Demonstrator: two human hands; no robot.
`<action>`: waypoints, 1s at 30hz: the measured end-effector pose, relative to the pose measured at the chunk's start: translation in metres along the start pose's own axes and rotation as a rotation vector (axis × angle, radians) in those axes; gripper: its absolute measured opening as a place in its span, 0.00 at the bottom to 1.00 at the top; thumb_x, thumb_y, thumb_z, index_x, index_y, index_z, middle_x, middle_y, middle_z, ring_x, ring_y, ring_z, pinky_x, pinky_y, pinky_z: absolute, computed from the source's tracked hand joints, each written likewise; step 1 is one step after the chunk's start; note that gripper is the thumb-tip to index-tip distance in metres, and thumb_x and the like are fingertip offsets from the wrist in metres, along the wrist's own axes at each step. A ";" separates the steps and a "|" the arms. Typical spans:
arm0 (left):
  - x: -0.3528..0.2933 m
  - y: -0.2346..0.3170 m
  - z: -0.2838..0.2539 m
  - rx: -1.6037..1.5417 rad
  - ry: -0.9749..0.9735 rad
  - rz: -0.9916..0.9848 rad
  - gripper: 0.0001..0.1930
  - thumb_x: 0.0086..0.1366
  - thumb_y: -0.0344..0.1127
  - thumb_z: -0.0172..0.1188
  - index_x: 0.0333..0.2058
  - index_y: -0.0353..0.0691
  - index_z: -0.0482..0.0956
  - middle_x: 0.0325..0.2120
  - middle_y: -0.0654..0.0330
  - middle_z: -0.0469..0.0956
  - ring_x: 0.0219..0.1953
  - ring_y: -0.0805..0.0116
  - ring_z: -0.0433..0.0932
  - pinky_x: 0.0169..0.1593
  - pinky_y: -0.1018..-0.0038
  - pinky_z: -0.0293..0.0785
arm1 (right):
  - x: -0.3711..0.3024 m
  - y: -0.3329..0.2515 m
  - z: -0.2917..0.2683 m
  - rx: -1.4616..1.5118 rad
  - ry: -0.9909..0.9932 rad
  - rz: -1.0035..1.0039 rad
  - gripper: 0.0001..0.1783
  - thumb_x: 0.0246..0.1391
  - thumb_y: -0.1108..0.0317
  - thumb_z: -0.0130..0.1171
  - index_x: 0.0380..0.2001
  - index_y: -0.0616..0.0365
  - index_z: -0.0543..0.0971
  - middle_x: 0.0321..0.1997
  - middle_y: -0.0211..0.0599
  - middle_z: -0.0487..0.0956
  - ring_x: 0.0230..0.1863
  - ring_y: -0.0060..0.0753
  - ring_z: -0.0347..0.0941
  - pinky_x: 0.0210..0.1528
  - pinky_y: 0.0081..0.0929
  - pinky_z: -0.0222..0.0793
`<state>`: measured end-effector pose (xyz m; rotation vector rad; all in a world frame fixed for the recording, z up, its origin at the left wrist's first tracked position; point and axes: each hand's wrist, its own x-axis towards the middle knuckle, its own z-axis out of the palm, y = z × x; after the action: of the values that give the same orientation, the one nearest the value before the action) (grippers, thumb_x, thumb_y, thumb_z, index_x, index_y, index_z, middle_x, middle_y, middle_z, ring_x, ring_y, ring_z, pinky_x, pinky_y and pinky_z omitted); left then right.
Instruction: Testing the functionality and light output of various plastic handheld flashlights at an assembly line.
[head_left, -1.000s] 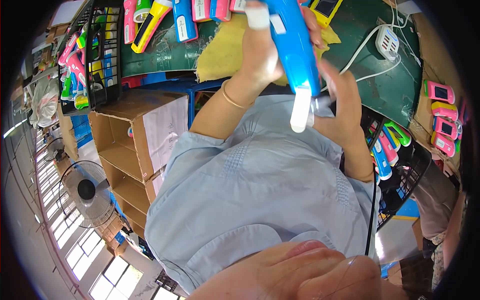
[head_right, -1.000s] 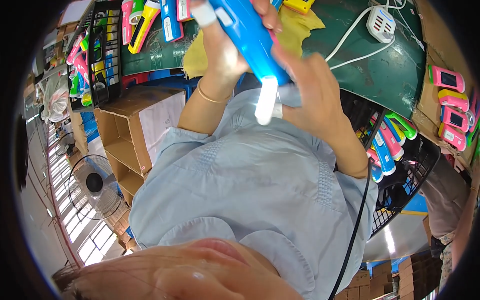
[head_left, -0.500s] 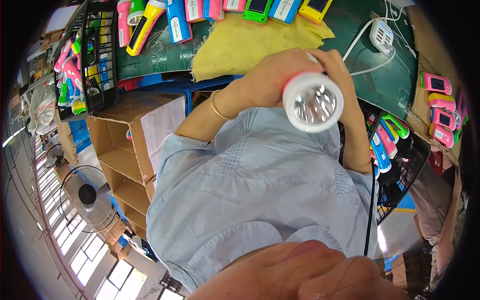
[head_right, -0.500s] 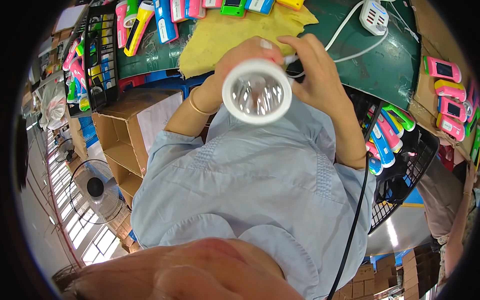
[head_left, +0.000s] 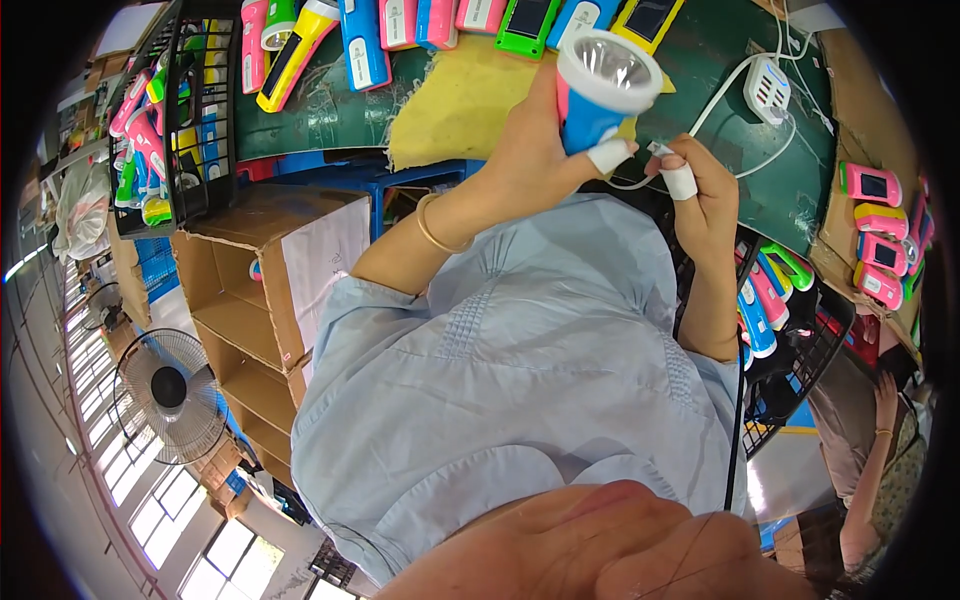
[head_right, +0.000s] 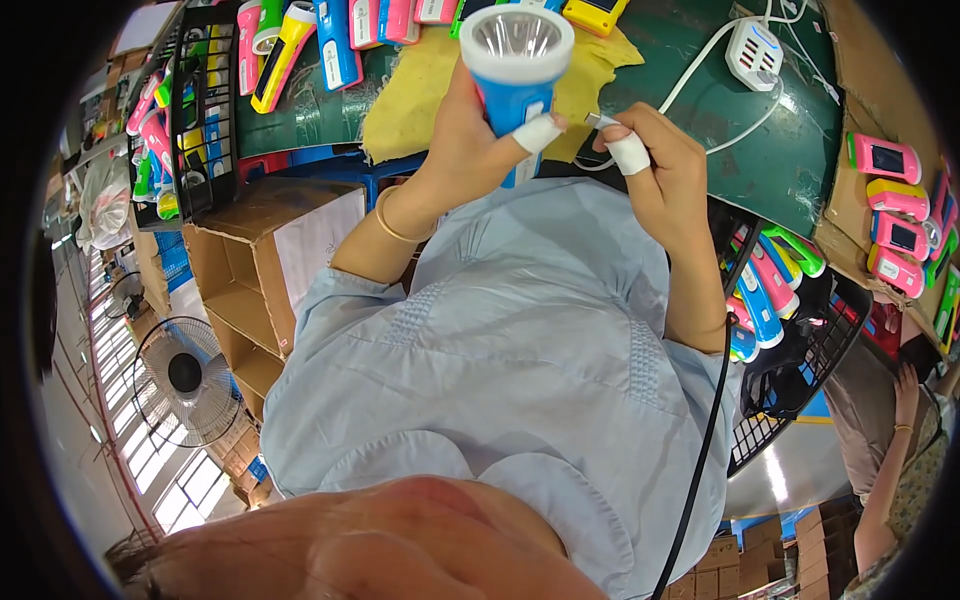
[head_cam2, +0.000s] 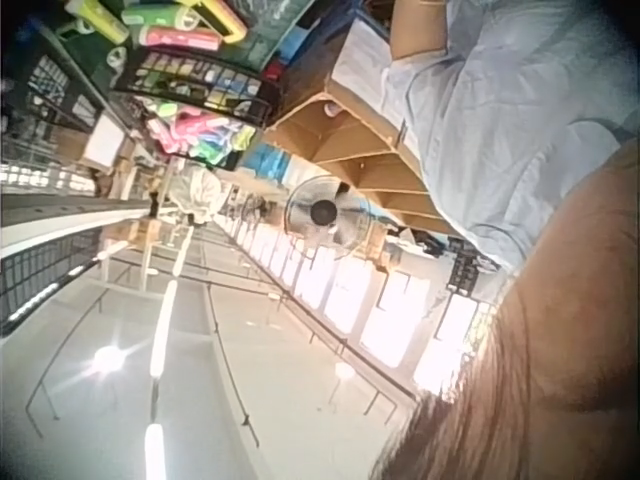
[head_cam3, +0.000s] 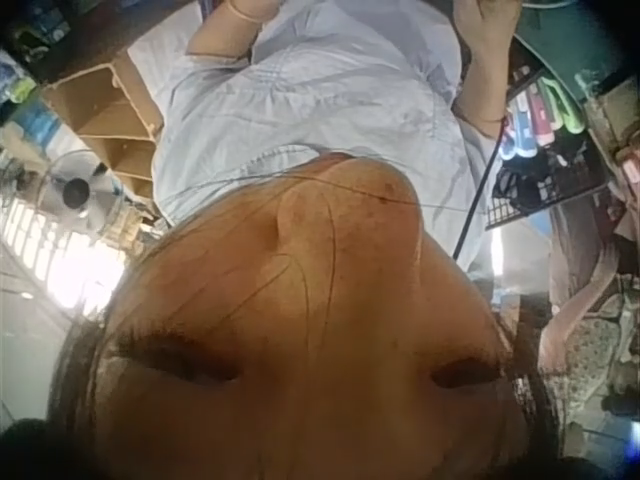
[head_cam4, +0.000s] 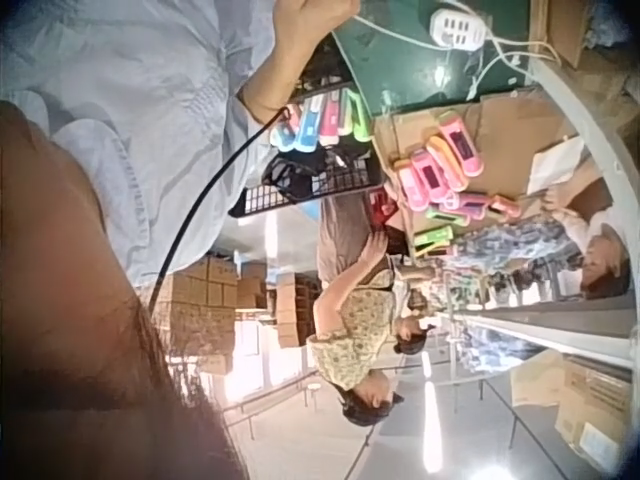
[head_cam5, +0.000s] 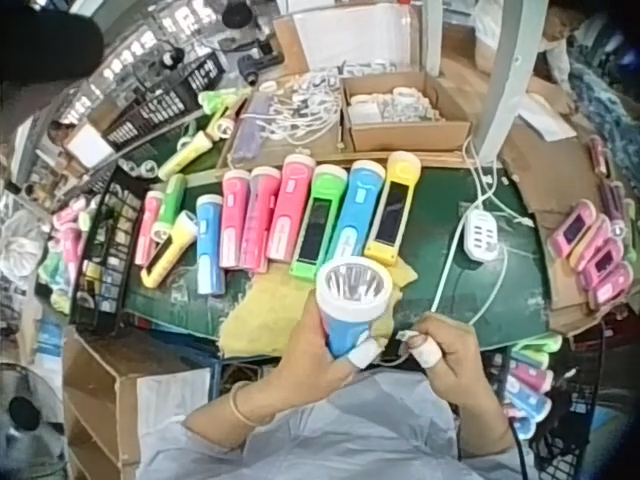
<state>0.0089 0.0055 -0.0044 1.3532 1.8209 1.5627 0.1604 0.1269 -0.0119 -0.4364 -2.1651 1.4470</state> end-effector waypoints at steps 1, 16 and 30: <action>0.003 0.006 -0.002 -0.081 -0.063 -0.152 0.37 0.51 0.36 0.65 0.54 0.32 0.52 0.40 0.52 0.69 0.42 0.62 0.72 0.45 0.70 0.69 | 0.002 -0.002 0.001 0.000 0.000 0.003 0.07 0.53 0.72 0.52 0.24 0.65 0.73 0.22 0.36 0.72 0.24 0.30 0.68 0.28 0.21 0.62; 0.017 0.001 0.002 0.028 -0.022 -0.065 0.34 0.45 0.35 0.67 0.48 0.29 0.59 0.37 0.51 0.69 0.35 0.63 0.73 0.36 0.71 0.72 | 0.031 -0.044 0.007 -0.260 0.064 -0.061 0.09 0.50 0.69 0.57 0.22 0.63 0.74 0.16 0.36 0.68 0.15 0.31 0.62 0.18 0.25 0.55; 0.038 -0.011 -0.006 -0.252 0.164 -0.327 0.21 0.59 0.43 0.57 0.41 0.32 0.62 0.32 0.54 0.73 0.29 0.65 0.75 0.30 0.73 0.73 | 0.018 -0.051 0.001 -0.173 0.500 -0.306 0.11 0.49 0.80 0.49 0.36 0.60 0.77 0.29 0.35 0.79 0.27 0.17 0.72 0.30 0.14 0.67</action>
<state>-0.0177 0.0351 -0.0013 0.7906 1.7570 1.6906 0.1455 0.1154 0.0387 -0.4476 -1.8530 0.8760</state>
